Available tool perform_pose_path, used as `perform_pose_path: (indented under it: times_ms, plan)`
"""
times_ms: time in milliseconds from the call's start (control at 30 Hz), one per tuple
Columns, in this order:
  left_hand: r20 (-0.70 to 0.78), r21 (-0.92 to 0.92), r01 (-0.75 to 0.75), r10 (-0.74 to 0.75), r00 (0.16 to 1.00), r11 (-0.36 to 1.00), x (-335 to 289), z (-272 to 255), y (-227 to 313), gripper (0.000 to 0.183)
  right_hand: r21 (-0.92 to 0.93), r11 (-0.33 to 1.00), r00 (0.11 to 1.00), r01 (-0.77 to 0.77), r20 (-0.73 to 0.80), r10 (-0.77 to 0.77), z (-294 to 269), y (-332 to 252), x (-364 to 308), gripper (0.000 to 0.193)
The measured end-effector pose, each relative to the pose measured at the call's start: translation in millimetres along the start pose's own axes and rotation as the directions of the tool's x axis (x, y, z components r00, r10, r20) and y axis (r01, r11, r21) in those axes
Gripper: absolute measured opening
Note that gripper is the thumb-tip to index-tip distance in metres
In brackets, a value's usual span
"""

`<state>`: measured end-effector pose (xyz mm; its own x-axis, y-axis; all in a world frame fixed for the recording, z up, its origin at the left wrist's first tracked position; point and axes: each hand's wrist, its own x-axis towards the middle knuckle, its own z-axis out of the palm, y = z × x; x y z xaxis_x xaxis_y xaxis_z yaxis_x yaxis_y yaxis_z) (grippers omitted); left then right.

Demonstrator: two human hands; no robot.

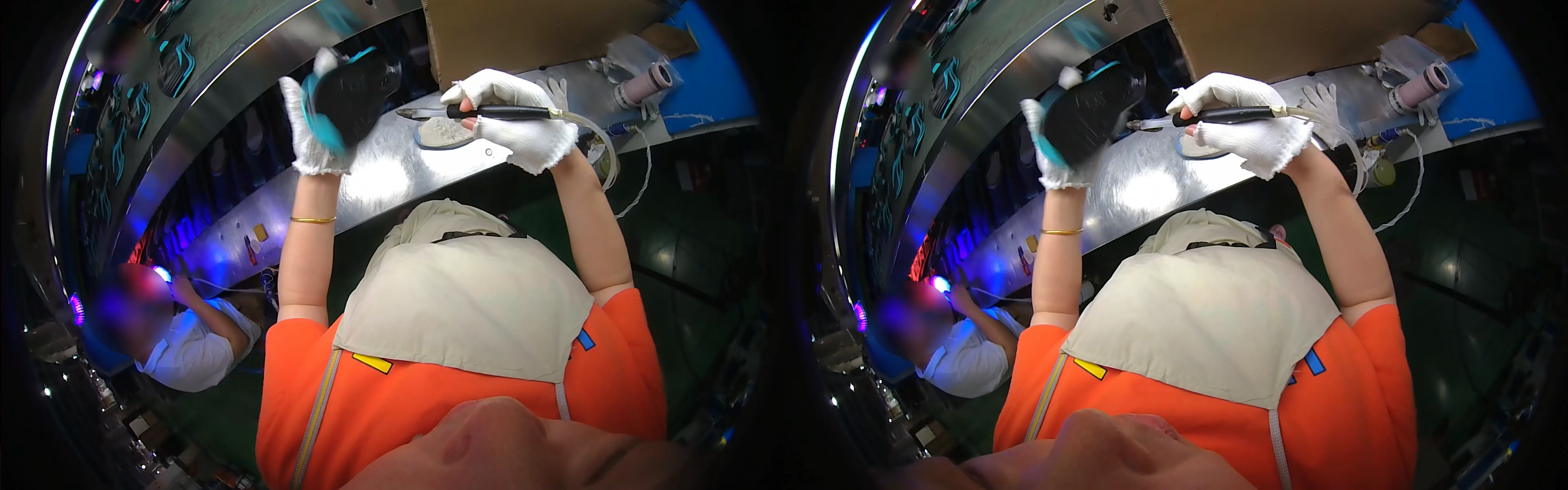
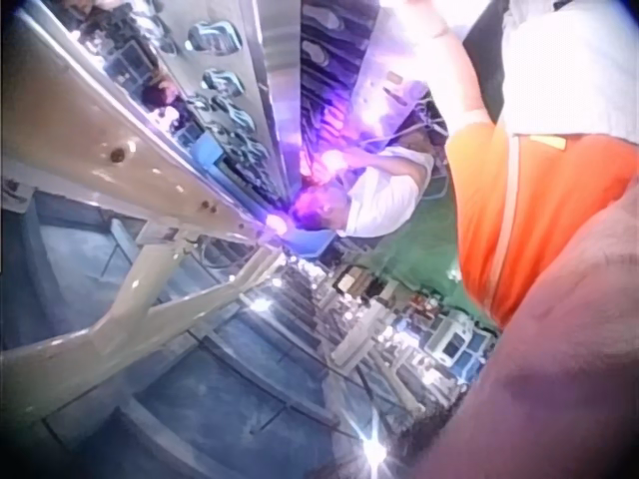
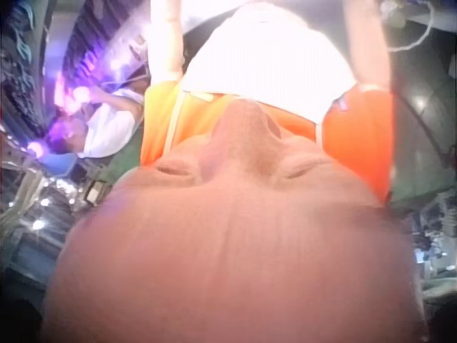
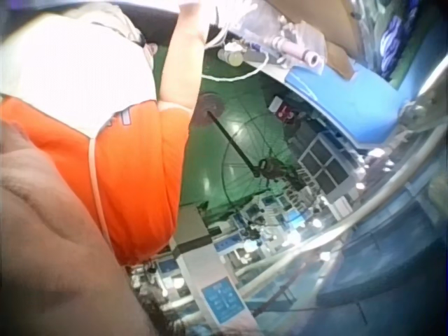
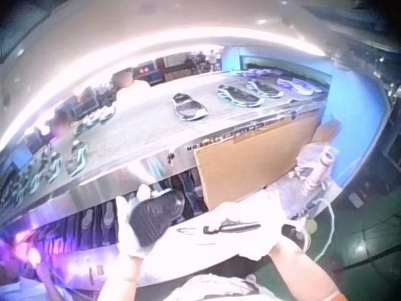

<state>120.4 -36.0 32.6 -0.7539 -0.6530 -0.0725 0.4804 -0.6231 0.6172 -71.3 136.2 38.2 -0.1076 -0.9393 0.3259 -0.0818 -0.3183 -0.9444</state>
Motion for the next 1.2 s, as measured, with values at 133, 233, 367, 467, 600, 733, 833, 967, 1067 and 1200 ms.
perform_pose_path:
  times_ms: [133,233,367,467,600,733,833,967,1067,1200]
  plan:
    - [-0.017,-0.102,0.306,-0.309,0.951,0.947,-10.7,-57.1,-45.3,0.059,0.153,0.985,0.974,-0.08,-0.199,0.11,19.6,10.5,-9.1,0.02]
    - [-0.045,-0.233,0.227,-0.243,0.969,0.946,-25.8,-21.5,-69.1,0.047,0.108,0.991,0.95,-0.085,-0.29,0.113,25.4,14.0,-11.3,0.018]
    - [0.156,-0.27,0.237,-0.201,0.967,0.933,-31.7,6.9,-83.5,0.056,-0.036,0.999,0.9,0.027,-0.434,-0.04,29.3,15.9,3.3,0.015]
    - [0.245,-0.42,0.288,-0.198,0.949,0.861,-21.3,8.2,-92.0,0.071,-0.219,0.974,0.954,0.066,-0.271,-0.125,36.4,8.9,6.3,0.017]
    - [-0.041,-0.139,0.033,-0.039,0.998,0.99,-21.7,16.9,-89.3,0.065,-0.088,0.996,0.957,-0.025,-0.291,-0.001,41.0,7.8,-1.9,0.018]
    - [-0.077,-0.158,0.002,-0.014,0.997,0.987,-5.7,0.1,-92.4,0.073,-0.21,0.977,0.935,0.031,-0.341,-0.103,42.9,12.9,1.1,0.015]
    - [-0.05,-0.107,-0.012,0.007,0.999,0.994,-0.4,-4.0,-90.5,0.08,-0.291,0.955,0.963,0.064,-0.235,-0.136,50.2,10.6,-3.5,0.019]
    - [-0.104,-0.108,-0.014,0.003,0.995,0.994,1.3,-3.8,-82.4,0.083,-0.119,0.991,0.96,-0.06,-0.279,0.025,48.3,13.8,-4.8,0.016]
    - [-0.006,-0.141,0.004,-0.005,1.0,0.99,8.0,-9.1,-81.4,0.084,-0.302,0.952,0.961,0.051,-0.246,-0.13,51.7,13.7,-5.9,0.015]
    - [-0.037,-0.081,-0.013,0.01,0.999,0.997,8.6,-3.5,-74.4,0.087,-0.046,0.991,0.978,-0.123,-0.174,0.114,47.6,9.6,-8.7,0.011]
